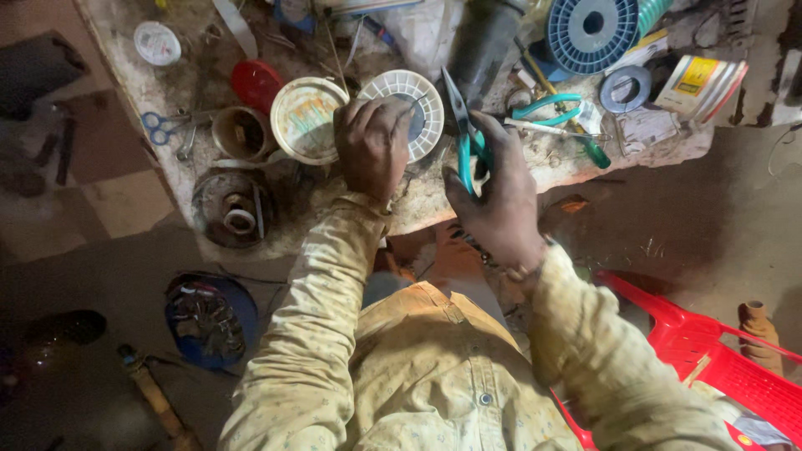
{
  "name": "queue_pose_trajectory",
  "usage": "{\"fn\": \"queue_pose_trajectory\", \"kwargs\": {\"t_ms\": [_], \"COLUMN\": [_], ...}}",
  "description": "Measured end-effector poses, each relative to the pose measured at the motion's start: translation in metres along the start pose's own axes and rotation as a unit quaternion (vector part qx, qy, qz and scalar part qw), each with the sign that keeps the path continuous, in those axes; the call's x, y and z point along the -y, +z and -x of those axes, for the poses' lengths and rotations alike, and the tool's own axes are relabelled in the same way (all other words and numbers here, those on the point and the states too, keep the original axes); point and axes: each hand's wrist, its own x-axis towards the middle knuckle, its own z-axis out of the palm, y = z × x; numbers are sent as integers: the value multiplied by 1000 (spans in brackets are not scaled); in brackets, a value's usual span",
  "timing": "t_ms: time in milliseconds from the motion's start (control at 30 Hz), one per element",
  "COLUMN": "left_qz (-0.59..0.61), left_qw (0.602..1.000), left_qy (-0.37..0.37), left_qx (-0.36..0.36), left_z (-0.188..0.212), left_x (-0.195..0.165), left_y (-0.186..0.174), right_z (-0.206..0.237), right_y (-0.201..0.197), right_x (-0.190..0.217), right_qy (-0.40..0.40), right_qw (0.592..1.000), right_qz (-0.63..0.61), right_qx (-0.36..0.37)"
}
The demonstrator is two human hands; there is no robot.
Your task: The person sits at a cluttered workbench and uses green-handled pliers to cut and manipulate wire on small metal components, working on one part at a time and picking up new parts from the bench as they go.
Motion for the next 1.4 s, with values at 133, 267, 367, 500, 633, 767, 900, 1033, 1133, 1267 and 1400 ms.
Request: {"fn": "queue_pose_trajectory", "kwargs": {"t_ms": [133,267,367,500,633,767,900,1033,1133,1267,1400], "left_qz": [15,-1,3,-10,-3,21,23,-4,-23,-60,-13], "left_qw": [1000,1000,1000,1000,998,999,999,1000,1000,997,1000], "left_qy": [-11,-9,-4,-20,-38,-38,-5,-16,-16,31,-23], "left_qx": [-18,-17,-18,-16,-42,-28,-38,-22,-5,-23,1], "left_z": [7,11,13,13,12,13,12,11,13,12,12], "left_x": [6,11,13,12,10,13,14,14,17,21,21], "left_y": [6,12,12,14,16,16,15,17,16,17,16], "right_z": [-19,-19,-21,-26,-23,-19,-20,-21,-19,-20,-24], "right_y": [18,21,23,28,31,30,30,31,32,33,32], "right_x": [-2,-2,-3,-7,-18,-24,-27,-32,-35,-35,-29], "right_qy": [-52,-83,-95,4,-135,-57,-55,-9,-143,-60,8], "right_qw": [994,996,995,1000,990,995,997,999,983,996,995], "right_qz": [84,7,6,-18,10,-76,-48,-36,-107,-64,-66], "right_qx": [51,-39,-43,-8,-43,3,14,19,-39,6,75]}}
